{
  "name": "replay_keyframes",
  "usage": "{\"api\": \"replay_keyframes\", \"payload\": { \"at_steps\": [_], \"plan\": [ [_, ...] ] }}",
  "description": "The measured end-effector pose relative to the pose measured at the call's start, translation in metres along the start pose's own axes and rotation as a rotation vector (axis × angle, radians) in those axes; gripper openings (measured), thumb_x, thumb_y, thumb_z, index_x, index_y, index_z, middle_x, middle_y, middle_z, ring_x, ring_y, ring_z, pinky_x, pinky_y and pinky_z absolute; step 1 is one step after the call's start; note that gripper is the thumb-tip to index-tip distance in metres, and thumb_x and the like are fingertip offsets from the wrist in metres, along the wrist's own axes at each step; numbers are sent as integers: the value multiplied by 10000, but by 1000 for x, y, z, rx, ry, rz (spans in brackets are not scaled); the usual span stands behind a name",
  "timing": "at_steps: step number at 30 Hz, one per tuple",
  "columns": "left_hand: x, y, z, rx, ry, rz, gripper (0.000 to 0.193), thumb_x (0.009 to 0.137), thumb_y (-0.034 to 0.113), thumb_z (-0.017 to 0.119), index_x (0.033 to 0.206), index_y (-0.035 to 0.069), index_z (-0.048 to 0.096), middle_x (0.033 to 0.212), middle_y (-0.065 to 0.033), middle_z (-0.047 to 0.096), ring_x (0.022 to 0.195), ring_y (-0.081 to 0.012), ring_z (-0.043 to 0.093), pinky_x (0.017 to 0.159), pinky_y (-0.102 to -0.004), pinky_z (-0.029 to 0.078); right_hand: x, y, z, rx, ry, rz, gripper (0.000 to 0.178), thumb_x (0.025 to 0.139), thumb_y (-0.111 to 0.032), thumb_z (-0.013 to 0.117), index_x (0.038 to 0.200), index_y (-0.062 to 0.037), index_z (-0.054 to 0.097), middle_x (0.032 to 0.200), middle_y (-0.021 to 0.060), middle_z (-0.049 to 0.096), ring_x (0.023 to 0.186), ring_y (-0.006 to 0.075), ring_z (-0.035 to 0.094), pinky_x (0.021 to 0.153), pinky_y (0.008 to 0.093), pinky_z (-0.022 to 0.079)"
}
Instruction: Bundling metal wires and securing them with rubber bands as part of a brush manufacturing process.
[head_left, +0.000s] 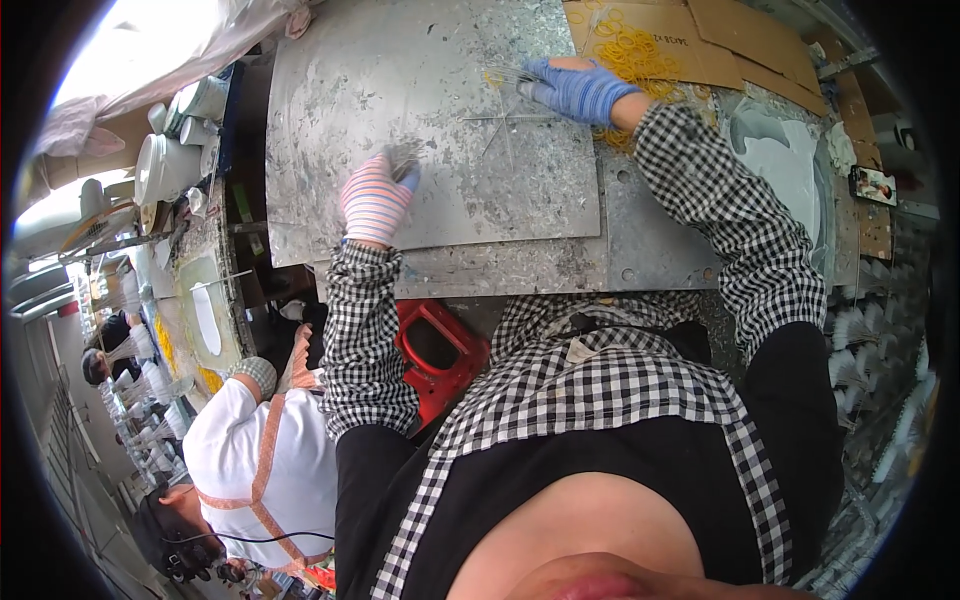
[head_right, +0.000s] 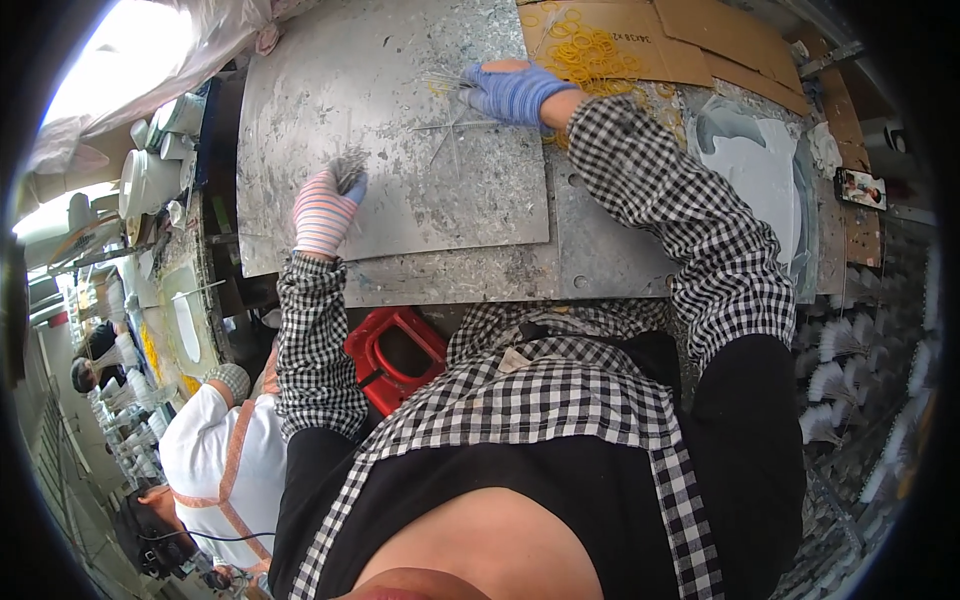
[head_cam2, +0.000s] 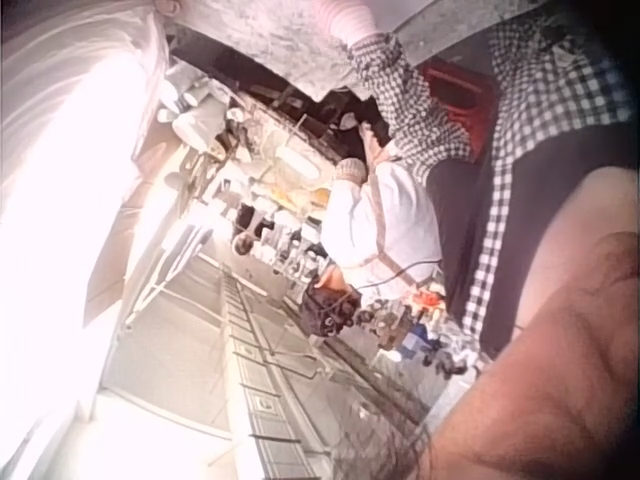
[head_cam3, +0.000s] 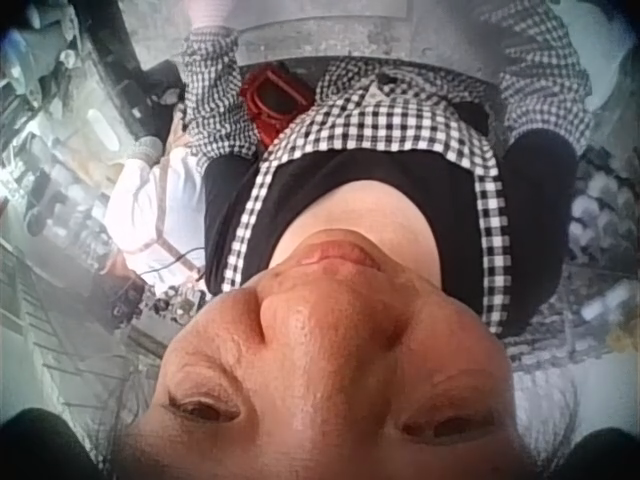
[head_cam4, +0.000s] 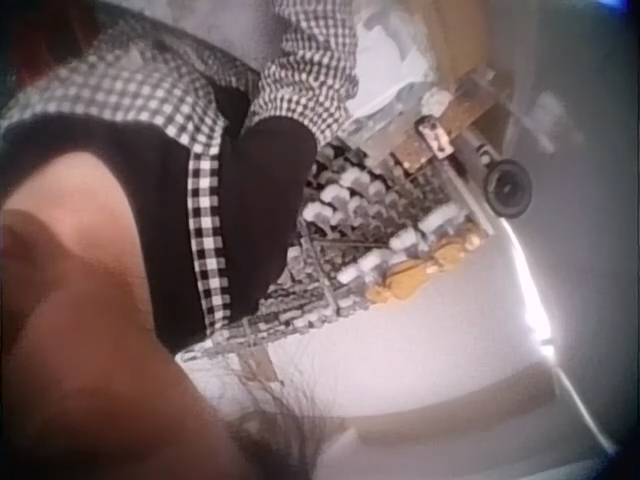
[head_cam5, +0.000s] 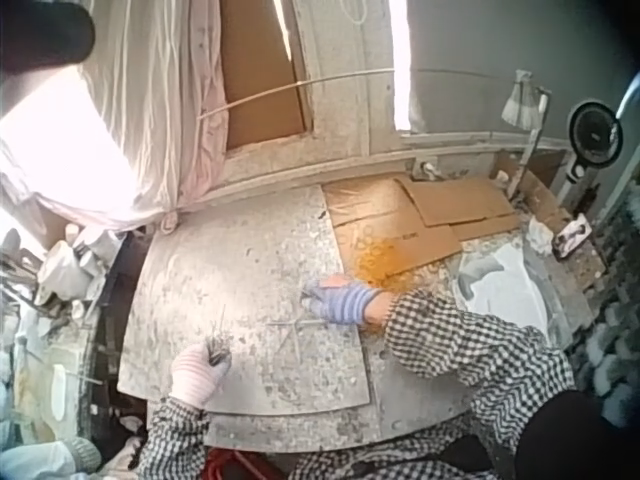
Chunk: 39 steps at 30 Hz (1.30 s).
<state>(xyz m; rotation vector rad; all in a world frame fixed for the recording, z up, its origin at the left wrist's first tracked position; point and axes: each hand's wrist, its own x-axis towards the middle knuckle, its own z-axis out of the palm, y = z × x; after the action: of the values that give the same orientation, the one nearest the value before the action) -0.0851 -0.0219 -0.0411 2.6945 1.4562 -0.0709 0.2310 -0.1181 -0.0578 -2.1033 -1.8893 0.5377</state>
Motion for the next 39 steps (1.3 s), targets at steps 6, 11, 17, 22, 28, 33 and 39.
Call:
{"api": "replay_keyframes", "payload": {
  "at_steps": [6, 11, 17, 22, 28, 33, 39],
  "plan": [
    [-8, 26, 13, 52, -74, 94, 420, 862, 449, 714, 1035, 67, 687, 940, -154, 730, 888, -347, 707, 772, -454, 561, 69, 58, -55, -820, -140, 265, 322, 903, -278, 644, 1204, -176, 699, 1170, 136, 723, 1086, 339, 686, 886, 442, 551],
    [-25, 32, 17, 69, -37, 92, 420, 838, 405, 743, 1091, 77, 676, 957, -158, 727, 888, -331, 706, 770, -442, 559, 31, 36, -122, -1019, -435, 96, 342, 980, -328, 529, 1219, -178, 722, 1250, 92, 716, 1127, 283, 689, 880, 464, 551],
    [-28, 31, 31, 107, 69, 121, 444, 817, 394, 758, 1126, 86, 676, 948, -142, 735, 890, -333, 703, 773, -441, 558, 5, 6, -46, -332, -250, 167, 500, 902, -483, 615, 1179, -73, 689, 1071, 213, 721, 994, 370, 701, 893, 469, 559],
    [-28, 35, 29, 105, 61, 108, 447, 814, 388, 762, 1130, 85, 672, 965, -134, 734, 881, -333, 699, 778, -445, 555, -3, 14, -12, -326, -267, 237, 561, 852, -525, 648, 1153, -56, 712, 1134, 213, 718, 1002, 377, 704, 879, 476, 567],
    [-28, 36, 28, 103, 40, 77, 470, 795, 352, 780, 1168, 92, 663, 1006, -107, 728, 948, -298, 691, 809, -441, 540, -9, -4, -29, -268, -207, 161, 467, 833, -443, 619, 1100, -74, 722, 1042, 223, 723, 955, 378, 703, 867, 474, 566],
    [-28, 36, 30, 59, 53, 75, 443, 789, 351, 784, 1131, 96, 668, 984, -113, 727, 934, -302, 691, 805, -444, 539, 8, -31, -8, -239, -83, -54, 457, 828, -374, 654, 1188, -93, 641, 998, 193, 718, 938, 372, 695, 865, 467, 557],
    [-29, 40, 26, 81, 105, 98, 432, 787, 356, 783, 1113, 97, 668, 978, -116, 725, 920, -307, 694, 798, -444, 537, 23, -21, 2, -197, -113, 12, 585, 826, -436, 695, 1327, -154, 588, 1142, 173, 717, 1061, 366, 685, 940, 471, 545]
  ]
}}
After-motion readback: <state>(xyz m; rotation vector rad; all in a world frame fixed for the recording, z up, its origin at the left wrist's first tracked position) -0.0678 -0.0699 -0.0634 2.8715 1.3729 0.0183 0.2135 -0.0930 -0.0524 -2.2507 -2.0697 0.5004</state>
